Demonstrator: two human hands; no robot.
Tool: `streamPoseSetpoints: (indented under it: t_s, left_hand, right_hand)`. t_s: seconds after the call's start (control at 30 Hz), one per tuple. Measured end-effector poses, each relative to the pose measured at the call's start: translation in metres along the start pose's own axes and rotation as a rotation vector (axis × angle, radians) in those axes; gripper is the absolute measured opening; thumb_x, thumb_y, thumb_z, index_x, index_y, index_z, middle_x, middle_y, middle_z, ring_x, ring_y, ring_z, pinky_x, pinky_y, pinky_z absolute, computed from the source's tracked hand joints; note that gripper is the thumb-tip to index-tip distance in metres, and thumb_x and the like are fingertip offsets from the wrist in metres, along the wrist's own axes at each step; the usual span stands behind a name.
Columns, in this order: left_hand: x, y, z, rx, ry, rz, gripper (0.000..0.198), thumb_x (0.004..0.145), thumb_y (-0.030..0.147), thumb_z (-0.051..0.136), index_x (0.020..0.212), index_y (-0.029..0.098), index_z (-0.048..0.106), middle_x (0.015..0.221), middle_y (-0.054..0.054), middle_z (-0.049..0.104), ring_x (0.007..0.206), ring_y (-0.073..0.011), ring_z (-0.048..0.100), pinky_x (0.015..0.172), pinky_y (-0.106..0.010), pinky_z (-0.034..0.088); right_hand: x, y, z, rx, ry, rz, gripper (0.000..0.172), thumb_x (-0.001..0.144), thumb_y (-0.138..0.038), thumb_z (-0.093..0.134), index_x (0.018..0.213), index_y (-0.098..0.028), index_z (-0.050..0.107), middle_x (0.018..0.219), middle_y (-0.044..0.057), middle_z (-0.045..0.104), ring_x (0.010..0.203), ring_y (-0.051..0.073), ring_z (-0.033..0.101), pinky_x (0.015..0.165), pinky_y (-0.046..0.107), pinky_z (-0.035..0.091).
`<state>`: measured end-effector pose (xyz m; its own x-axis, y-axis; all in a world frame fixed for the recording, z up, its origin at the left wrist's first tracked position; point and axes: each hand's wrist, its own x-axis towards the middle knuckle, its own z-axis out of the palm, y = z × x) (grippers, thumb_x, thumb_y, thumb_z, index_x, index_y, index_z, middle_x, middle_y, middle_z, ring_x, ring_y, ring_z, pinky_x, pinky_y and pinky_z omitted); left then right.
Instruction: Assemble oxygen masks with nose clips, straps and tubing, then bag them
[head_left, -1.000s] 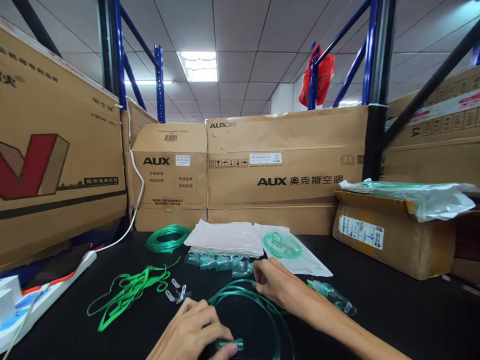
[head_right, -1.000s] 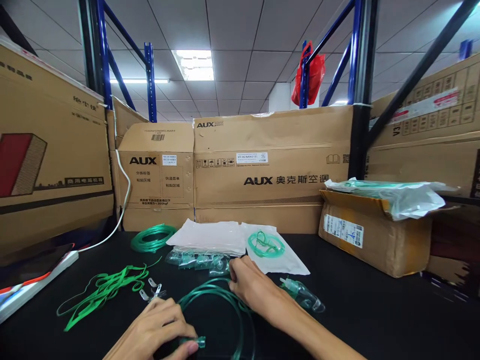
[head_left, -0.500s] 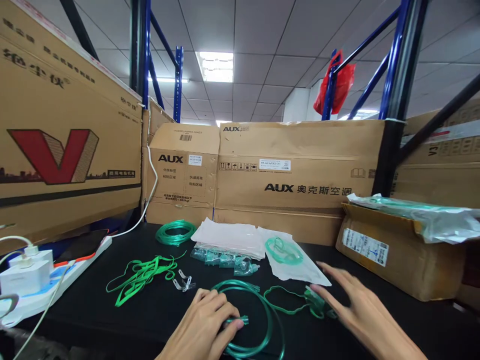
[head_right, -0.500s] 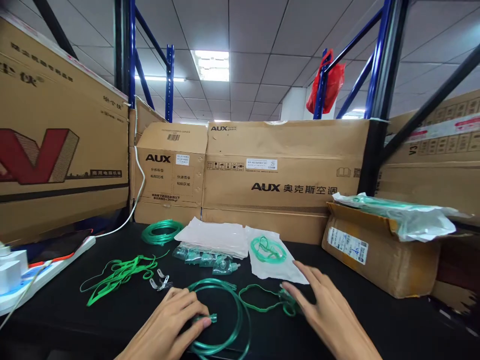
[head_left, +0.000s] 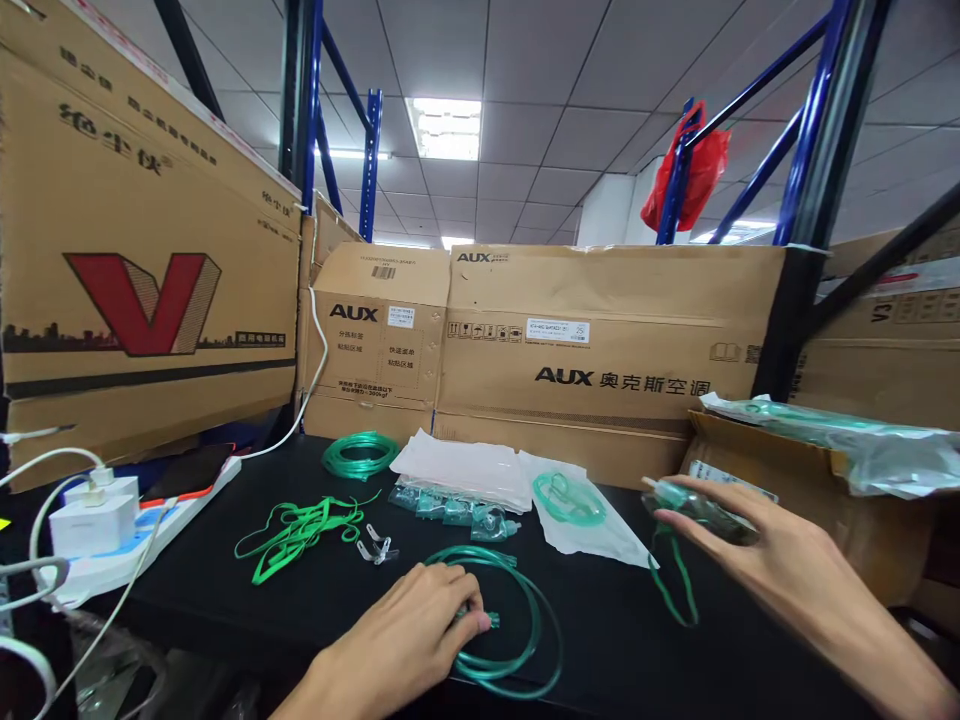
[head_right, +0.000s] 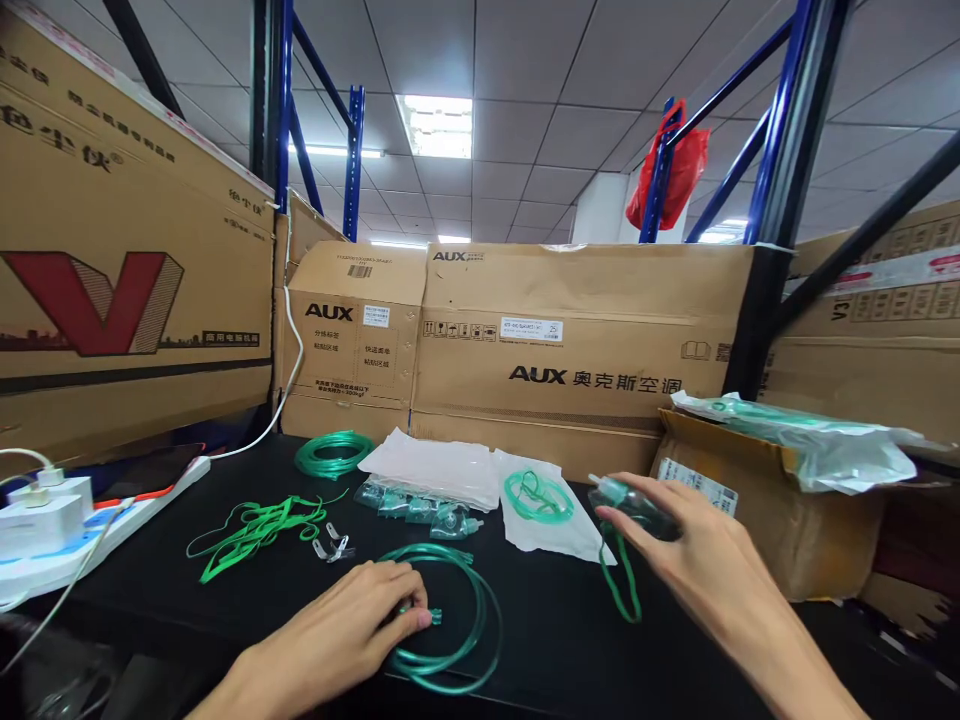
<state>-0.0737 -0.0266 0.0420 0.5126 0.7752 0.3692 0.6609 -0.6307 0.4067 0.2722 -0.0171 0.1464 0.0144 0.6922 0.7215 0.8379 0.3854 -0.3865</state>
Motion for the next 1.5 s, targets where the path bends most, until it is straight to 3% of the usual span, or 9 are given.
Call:
streamPoseSetpoints:
  t_s: [0.17,0.3,0.53,0.67,0.77,0.97,1.17,1.37,1.5]
  left_hand:
    - [0.015,0.004,-0.004,-0.091,-0.038,-0.038,0.017,0.105,0.035,0.056,0.101,0.026,0.070,0.105,0.000,0.075,0.109,-0.0244,0.067,0.092,-0.031,0.045]
    - [0.021,0.011,0.011,-0.146,-0.001,-0.101,0.024,0.108,0.038,0.048,0.103,0.025,0.068,0.105,-0.001,0.074,0.108,-0.0238,0.066,0.092,-0.032,0.045]
    - [0.015,0.013,0.030,-0.202,0.081,-0.137,0.022,0.110,0.035,0.045,0.105,0.025,0.064,0.107,0.000,0.072,0.110,-0.0206,0.065,0.095,-0.030,0.043]
    - [0.014,0.013,0.029,-0.212,0.096,-0.130,0.021,0.109,0.035,0.047,0.104,0.025,0.065,0.107,0.000,0.073,0.109,-0.0217,0.066,0.094,-0.031,0.044]
    - [0.013,0.015,0.027,-0.220,0.107,-0.136,0.021,0.109,0.034,0.047,0.104,0.025,0.066,0.108,-0.001,0.073,0.112,-0.0228,0.066,0.096,-0.033,0.044]
    - [0.012,0.017,0.023,-0.241,0.096,-0.137,0.021,0.109,0.034,0.047,0.105,0.026,0.066,0.109,-0.001,0.073,0.116,-0.0231,0.065,0.098,-0.033,0.044]
    - [0.013,0.016,0.021,-0.241,0.084,-0.128,0.021,0.109,0.033,0.048,0.103,0.025,0.066,0.108,-0.001,0.074,0.111,-0.0223,0.066,0.097,-0.031,0.044]
    - [0.013,0.017,0.021,-0.242,0.086,-0.139,0.021,0.108,0.033,0.049,0.104,0.025,0.068,0.109,-0.003,0.074,0.113,-0.0235,0.065,0.097,-0.032,0.045]
    - [0.013,0.015,0.022,-0.249,0.085,-0.136,0.022,0.108,0.034,0.048,0.105,0.025,0.068,0.108,-0.003,0.074,0.114,-0.0237,0.065,0.098,-0.032,0.045]
  right_hand:
    - [-0.022,-0.025,0.077,0.321,-0.249,0.024,0.031,0.068,-0.046,0.082,0.092,-0.027,0.085,0.092,0.005,0.079,0.089,0.029,0.074,0.084,0.039,0.057]
    - [-0.046,-0.021,0.114,0.543,-0.245,0.176,0.038,0.072,-0.051,0.082,0.098,-0.023,0.084,0.106,0.008,0.081,0.107,0.033,0.072,0.099,0.043,0.053]
    - [-0.041,-0.016,0.113,0.993,-0.220,0.466,0.044,0.075,-0.052,0.085,0.105,-0.020,0.081,0.100,0.008,0.084,0.100,0.032,0.079,0.096,0.045,0.060]
    - [-0.022,0.002,0.109,1.139,-0.121,0.583,0.046,0.060,-0.046,0.096,0.095,-0.020,0.082,0.090,0.006,0.085,0.083,0.028,0.082,0.082,0.039,0.068]
    - [-0.001,0.020,0.088,1.161,-0.026,0.632,0.038,0.052,-0.036,0.100,0.080,-0.018,0.081,0.078,0.004,0.084,0.071,0.022,0.081,0.073,0.027,0.068]
    - [0.021,0.018,0.047,1.157,0.176,0.549,0.027,0.066,-0.029,0.094,0.087,-0.020,0.082,0.093,0.001,0.084,0.087,0.017,0.080,0.077,0.015,0.065]
    - [-0.001,0.001,0.095,1.261,0.012,0.669,0.015,0.087,-0.027,0.082,0.093,-0.016,0.074,0.089,0.003,0.078,0.079,0.018,0.077,0.072,0.029,0.066]
    - [0.001,0.018,0.114,1.256,-0.066,0.823,0.015,0.103,-0.031,0.064,0.104,-0.017,0.068,0.087,-0.001,0.070,0.059,0.010,0.064,0.049,0.021,0.054]
    - [0.000,0.010,0.103,1.199,-0.095,0.767,0.024,0.101,-0.040,0.066,0.092,-0.017,0.065,0.059,-0.011,0.052,0.033,0.001,0.031,0.027,0.012,0.022]
